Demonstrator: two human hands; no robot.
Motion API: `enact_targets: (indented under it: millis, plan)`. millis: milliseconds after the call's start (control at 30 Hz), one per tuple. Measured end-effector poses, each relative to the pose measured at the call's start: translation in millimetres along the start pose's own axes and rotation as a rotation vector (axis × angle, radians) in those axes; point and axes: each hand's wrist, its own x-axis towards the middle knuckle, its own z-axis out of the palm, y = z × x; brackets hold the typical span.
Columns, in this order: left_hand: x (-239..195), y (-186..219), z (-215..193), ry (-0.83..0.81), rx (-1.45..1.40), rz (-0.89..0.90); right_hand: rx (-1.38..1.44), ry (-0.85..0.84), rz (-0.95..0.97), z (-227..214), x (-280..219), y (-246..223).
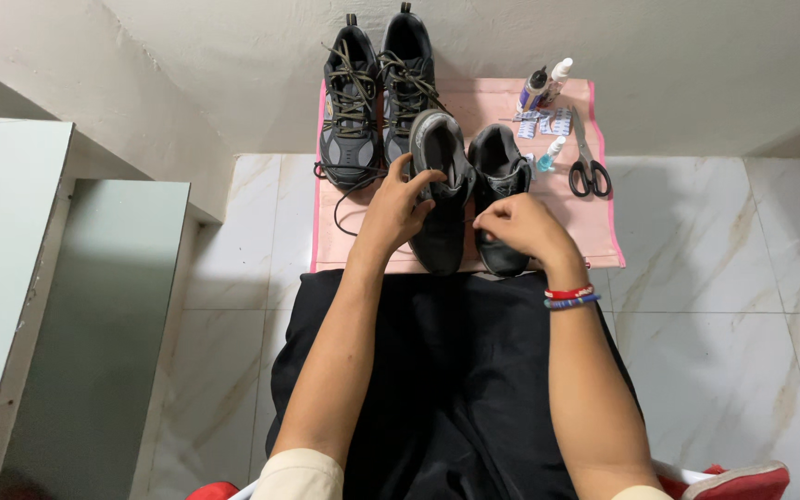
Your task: The person laces a pair of black sneakers by threading the laces through the eyelets and tying them. They handle the shoes on their lap, adjusting the laces and tightening the fit.
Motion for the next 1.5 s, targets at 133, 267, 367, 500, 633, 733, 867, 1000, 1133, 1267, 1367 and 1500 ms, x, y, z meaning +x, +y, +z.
enact_targets:
  millis: [133,267,367,500,633,733,867,1000,1133,1267,1367,1500]
  plan:
    - [1.7,-5.0,2.8,-0.012,0.001,0.007,0.028,0.055,-0.113,-38.7,-54.7,-34.9]
    - [6.4,-6.8,5.9,-0.008,-0.004,0.004,0.153,0.186,-0.36,-70.0,-105.6,-59.1]
    - [7.1,-3.9,-4.5,-0.006,-0.01,0.037,0.259,0.254,-0.565,-91.4,-154.8,-79.5]
    - [8.2,-4.6,-5.9,0.054,0.016,0.11,0.391,0.348,-0.773,-99.6,-193.8,-105.1]
    - [7.2,-2.9,-7.3,0.045,0.043,0.11,0.683,0.297,-0.867,-96.9,-188.1,-111.2]
    - [5.3,-2.0,-6.7,0.013,-0.026,0.065,0.894,0.125,-1.055,-92.4,-193.5,-123.1]
    - [7.1,-2.5,-1.1,0.07,0.001,0.121,0.648,0.042,-0.913,-82.2,-205.6,-165.0]
    - [0.8,8.2,-6.3,0.043,0.06,0.117,0.551,-0.197,-0.747,-67.5,-172.3,-164.3]
    - [4.9,7.6,-2.1,0.213,-0.069,0.289,0.752,-0.15,-0.674,-42.9,-112.5,-138.8]
    - [0.5,40.5,-26.2,0.28,-0.635,0.249,0.747,-0.028,-0.693,-22.9,-55.7,-106.4]
    - [-3.1,39.5,-21.1,0.2,-0.987,0.172,0.609,-0.06,-0.675,-14.1,-44.3,-96.3]
    - [-5.9,61.7,-23.3,0.172,-1.364,0.048,0.473,-0.262,-0.633,-15.3,-43.3,-88.9]
